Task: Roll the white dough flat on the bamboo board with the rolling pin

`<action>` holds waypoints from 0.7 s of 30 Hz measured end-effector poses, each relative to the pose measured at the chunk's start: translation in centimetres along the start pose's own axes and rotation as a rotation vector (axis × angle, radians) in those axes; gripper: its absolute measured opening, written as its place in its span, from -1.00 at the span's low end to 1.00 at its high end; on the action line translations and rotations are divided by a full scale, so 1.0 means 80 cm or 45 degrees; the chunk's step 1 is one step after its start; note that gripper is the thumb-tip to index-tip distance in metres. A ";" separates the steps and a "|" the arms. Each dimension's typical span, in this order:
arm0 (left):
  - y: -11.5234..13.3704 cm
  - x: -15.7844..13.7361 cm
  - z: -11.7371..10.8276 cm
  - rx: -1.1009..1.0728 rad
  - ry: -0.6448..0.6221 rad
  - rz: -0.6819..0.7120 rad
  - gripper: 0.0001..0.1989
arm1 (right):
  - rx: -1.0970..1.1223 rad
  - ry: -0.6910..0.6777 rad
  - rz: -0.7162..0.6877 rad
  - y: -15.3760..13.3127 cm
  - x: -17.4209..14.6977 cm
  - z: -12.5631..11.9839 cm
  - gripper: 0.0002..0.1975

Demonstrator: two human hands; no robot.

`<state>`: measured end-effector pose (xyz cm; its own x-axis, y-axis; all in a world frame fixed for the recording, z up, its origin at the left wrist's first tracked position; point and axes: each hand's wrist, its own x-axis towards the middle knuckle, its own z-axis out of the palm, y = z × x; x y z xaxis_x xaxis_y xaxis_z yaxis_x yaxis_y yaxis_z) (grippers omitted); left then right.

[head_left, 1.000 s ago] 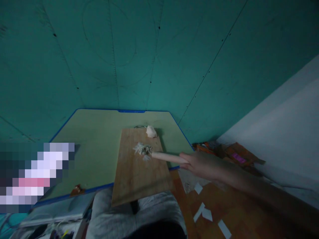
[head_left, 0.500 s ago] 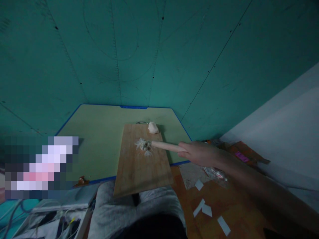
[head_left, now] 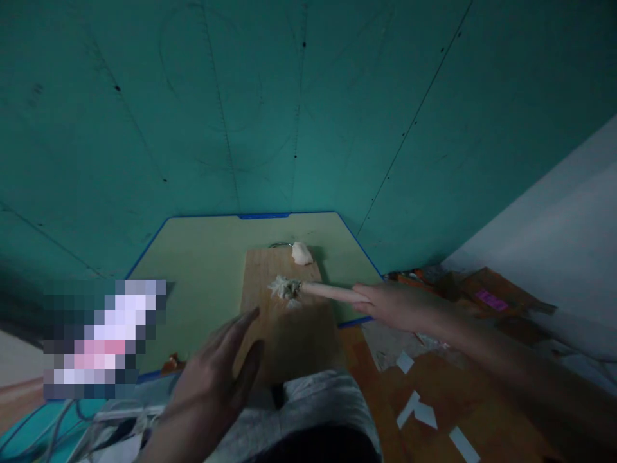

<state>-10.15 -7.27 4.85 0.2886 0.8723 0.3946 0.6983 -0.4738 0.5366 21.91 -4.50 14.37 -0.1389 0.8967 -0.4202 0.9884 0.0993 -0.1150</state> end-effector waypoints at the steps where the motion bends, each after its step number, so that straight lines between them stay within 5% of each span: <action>1: -0.004 0.016 0.013 0.018 -0.023 0.007 -0.60 | -0.025 0.000 -0.010 -0.007 0.008 -0.002 -0.77; 7: -0.012 0.051 0.062 -0.094 0.004 -0.206 -0.65 | -0.160 0.017 -0.112 -0.014 0.030 -0.014 -0.78; 10: -0.017 0.049 0.062 -0.180 0.055 -0.372 -0.72 | -0.092 0.005 -0.061 0.000 0.012 -0.011 -0.78; 14: -0.020 0.054 0.058 -0.220 0.082 -0.356 -0.68 | 0.023 -0.038 -0.030 0.012 -0.019 0.002 -0.79; 21: -0.018 0.069 0.056 -0.336 0.068 -0.419 -0.67 | -0.026 -0.099 0.035 -0.019 -0.025 0.005 -0.84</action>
<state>-6.64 -1.27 2.91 0.0394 0.9781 0.2044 0.5536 -0.1916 0.8104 20.69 -6.58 15.04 -0.1152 0.8630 -0.4919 0.9928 0.0843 -0.0847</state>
